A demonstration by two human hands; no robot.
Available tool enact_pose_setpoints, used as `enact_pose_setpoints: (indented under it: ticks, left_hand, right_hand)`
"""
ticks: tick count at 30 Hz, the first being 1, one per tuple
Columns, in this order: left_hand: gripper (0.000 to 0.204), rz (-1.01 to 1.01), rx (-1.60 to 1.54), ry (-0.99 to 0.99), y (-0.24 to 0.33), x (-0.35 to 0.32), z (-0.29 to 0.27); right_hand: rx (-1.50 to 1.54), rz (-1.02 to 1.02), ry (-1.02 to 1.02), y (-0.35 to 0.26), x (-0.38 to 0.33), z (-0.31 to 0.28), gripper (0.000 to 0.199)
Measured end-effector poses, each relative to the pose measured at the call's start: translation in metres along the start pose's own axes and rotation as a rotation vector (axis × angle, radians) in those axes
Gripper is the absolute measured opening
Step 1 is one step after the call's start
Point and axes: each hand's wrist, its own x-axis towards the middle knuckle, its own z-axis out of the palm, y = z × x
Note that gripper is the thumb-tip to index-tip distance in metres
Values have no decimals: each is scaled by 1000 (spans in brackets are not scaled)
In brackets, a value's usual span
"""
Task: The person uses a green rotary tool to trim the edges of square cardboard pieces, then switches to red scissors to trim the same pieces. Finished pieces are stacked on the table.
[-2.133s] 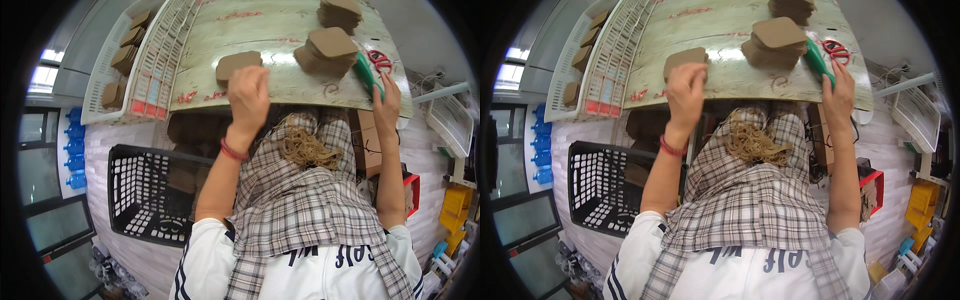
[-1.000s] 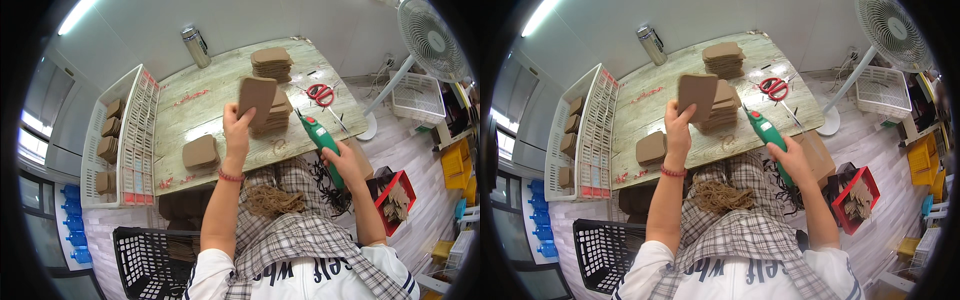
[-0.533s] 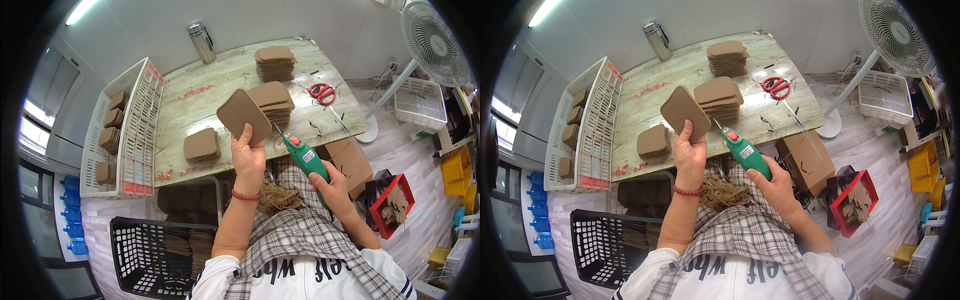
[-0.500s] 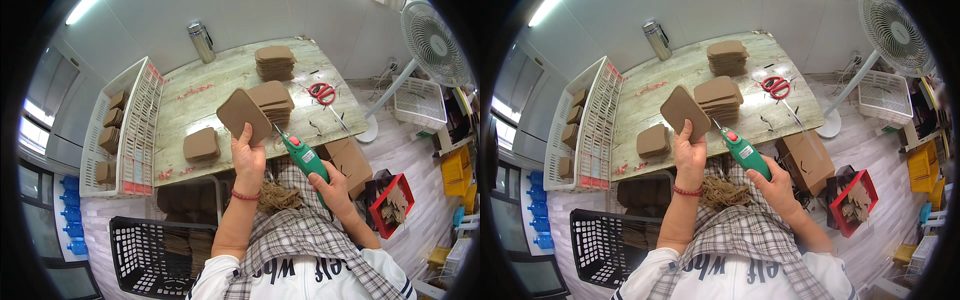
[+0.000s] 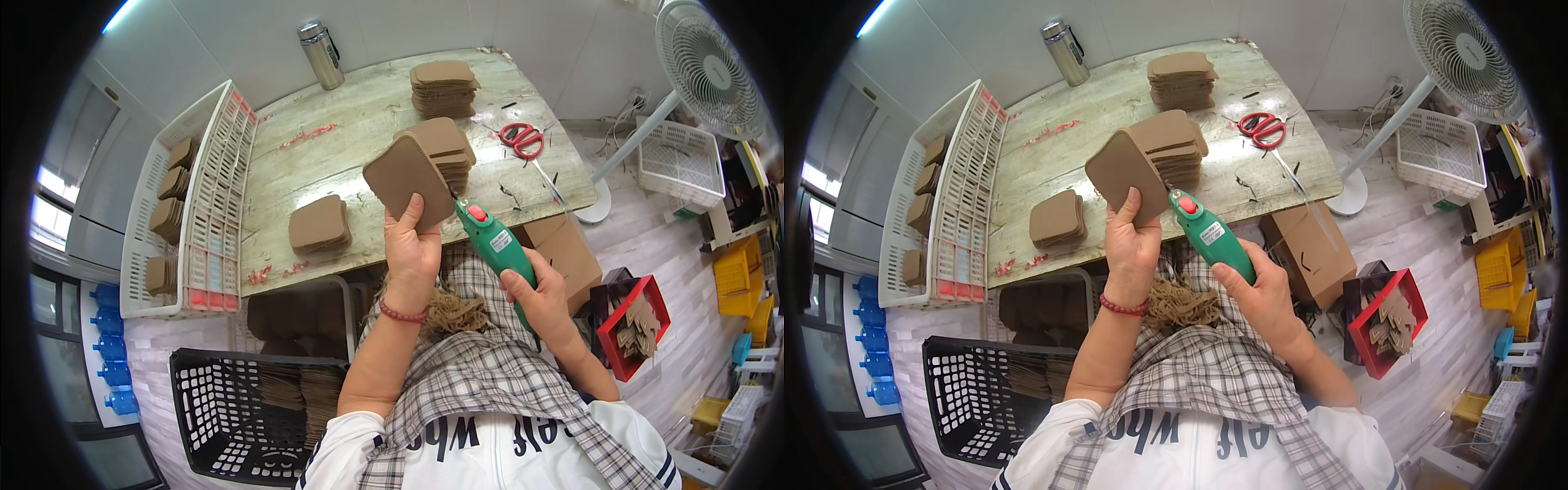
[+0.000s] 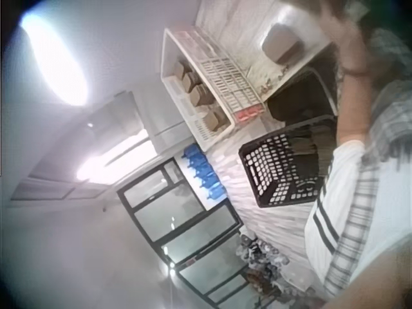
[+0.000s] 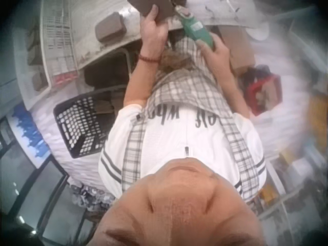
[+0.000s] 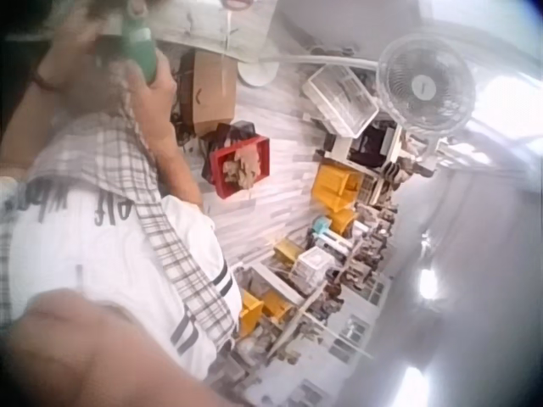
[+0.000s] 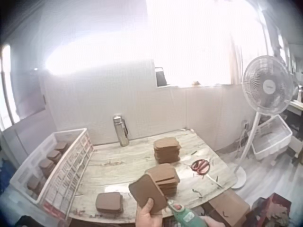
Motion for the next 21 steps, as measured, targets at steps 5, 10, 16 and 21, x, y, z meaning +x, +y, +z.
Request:
enact_pose_setpoints:
  ticks: [5, 10, 16, 21]
  left_hand:
    - [34, -59, 37, -25, -9, -10, -2]
    - [35, -147, 133, -43, -15, -21, -5]
    - [31, -147, 243, -51, -8, -24, -18]
    - [27, -158, 485, -193, 24, -10, -32]
  right_hand:
    - [17, 6, 9, -6, 5, -2, 45]
    - [39, -5, 36, -9, 10, -5, 43]
    - [97, 31, 5, -19, 11, -16, 37]
    - [67, 82, -91, -21, 5, -37, 35]
